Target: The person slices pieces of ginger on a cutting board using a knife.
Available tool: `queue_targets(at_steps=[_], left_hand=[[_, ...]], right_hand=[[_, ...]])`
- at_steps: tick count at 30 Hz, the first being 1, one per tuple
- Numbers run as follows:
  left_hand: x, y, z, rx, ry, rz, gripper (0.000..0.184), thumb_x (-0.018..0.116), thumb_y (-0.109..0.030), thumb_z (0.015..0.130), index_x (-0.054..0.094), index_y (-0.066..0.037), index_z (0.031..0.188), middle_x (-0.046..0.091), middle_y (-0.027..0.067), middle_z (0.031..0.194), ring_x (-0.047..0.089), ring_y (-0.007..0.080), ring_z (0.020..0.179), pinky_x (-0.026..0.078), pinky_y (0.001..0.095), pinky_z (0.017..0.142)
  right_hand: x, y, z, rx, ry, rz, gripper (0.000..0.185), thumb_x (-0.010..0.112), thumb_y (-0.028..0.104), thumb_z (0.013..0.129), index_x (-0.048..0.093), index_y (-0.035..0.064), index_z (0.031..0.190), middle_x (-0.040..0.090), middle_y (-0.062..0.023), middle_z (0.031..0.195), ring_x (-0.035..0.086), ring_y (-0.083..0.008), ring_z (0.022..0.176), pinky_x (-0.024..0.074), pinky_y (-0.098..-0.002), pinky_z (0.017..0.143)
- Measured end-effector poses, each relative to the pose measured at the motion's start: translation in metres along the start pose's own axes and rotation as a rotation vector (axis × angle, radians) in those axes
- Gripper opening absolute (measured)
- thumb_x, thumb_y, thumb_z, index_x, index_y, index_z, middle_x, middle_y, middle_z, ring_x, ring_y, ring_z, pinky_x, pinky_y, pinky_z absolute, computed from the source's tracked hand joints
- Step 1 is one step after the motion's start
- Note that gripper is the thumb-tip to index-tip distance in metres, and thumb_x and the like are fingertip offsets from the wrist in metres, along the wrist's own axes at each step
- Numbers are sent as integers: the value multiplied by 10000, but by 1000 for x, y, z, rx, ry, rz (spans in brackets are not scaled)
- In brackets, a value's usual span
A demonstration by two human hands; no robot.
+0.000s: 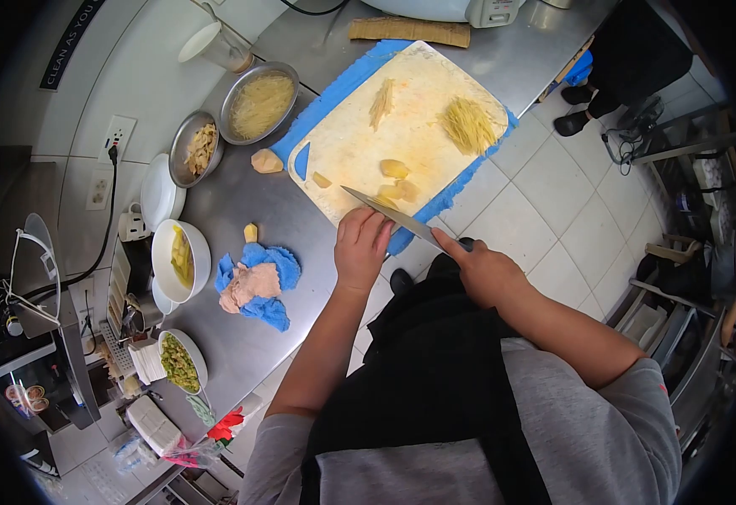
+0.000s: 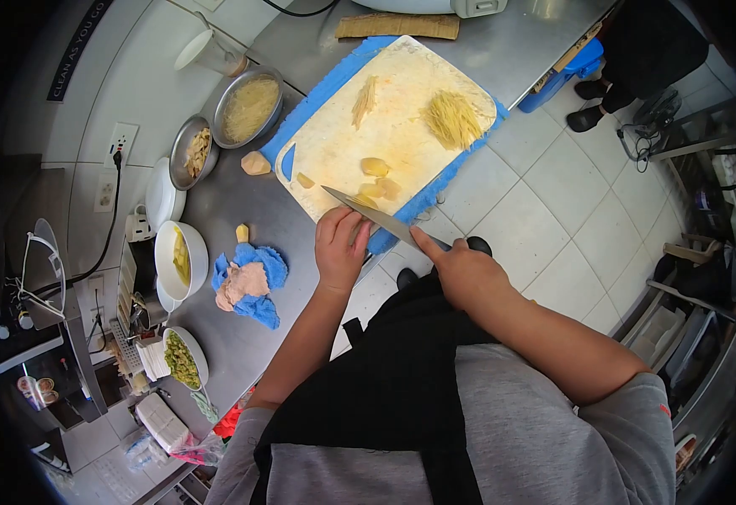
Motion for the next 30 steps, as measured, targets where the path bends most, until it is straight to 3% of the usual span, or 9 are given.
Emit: queue_targets(at_steps=[7, 13, 18, 21, 25, 27, 30], left_hand=[[0, 0, 1, 17, -13, -5, 281, 798, -77, 735, 654, -57, 975, 616, 100, 1022, 603, 301, 935, 498, 383, 820], [-3, 0, 4, -68, 45, -70, 240, 733, -122, 798, 660, -91, 1025, 587, 108, 1095, 569, 309, 1020, 471, 398, 879], [-6, -15, 34, -89, 195, 199, 202, 659, -227, 845, 687, -138, 1024, 522, 140, 1252, 454, 336, 1181, 326, 466, 1002], [-4, -13, 41, -43, 238, 220, 207, 646, -263, 854, 690, -148, 1021, 532, 130, 1241, 443, 322, 1187, 299, 474, 1014], [-6, -13, 29, -31, 169, 172, 188, 662, -203, 843, 684, -120, 1010, 556, 125, 1199, 480, 327, 1136, 348, 464, 977], [-3, -5, 12, -143, 42, -49, 174, 682, -118, 822, 674, -81, 992, 582, 120, 1140, 525, 326, 1065, 411, 435, 921], [1, -10, 6, -85, 64, -78, 181, 695, -47, 800, 662, -50, 977, 602, 123, 1077, 566, 318, 988, 458, 400, 864]], right_hand=[[2, 0, 23, -31, -49, 34, 750, 511, 32, 875, 246, 257, 1540, 613, -248, 989, 681, -382, 810, 565, -439, 693], [5, -1, 22, -47, -82, 95, 750, 485, 13, 864, 272, 285, 1531, 606, -264, 967, 672, -404, 768, 564, -456, 679], [5, 0, 20, -39, -87, 87, 754, 482, 10, 864, 268, 286, 1532, 606, -260, 974, 674, -402, 776, 564, -455, 678], [4, 2, 20, -31, -78, 89, 754, 480, 11, 865, 266, 287, 1533, 605, -259, 975, 674, -402, 779, 564, -455, 678], [4, 1, 21, -12, -66, 78, 728, 521, 50, 888, 276, 293, 1529, 607, -220, 982, 680, -363, 811, 563, -438, 689], [6, -2, 23, -21, -68, 81, 726, 526, 57, 888, 278, 292, 1529, 609, -220, 979, 679, -363, 813, 562, -439, 693], [7, -7, 26, -58, -76, 108, 725, 515, 60, 879, 286, 291, 1527, 613, -238, 964, 672, -381, 803, 558, -453, 716]])
Point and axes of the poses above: each hand's wrist, its own z-axis towards the middle knuckle, its own x-axis out of the palm, y = z × x, the point moved 2 cm from there along z, towards the middle knuckle
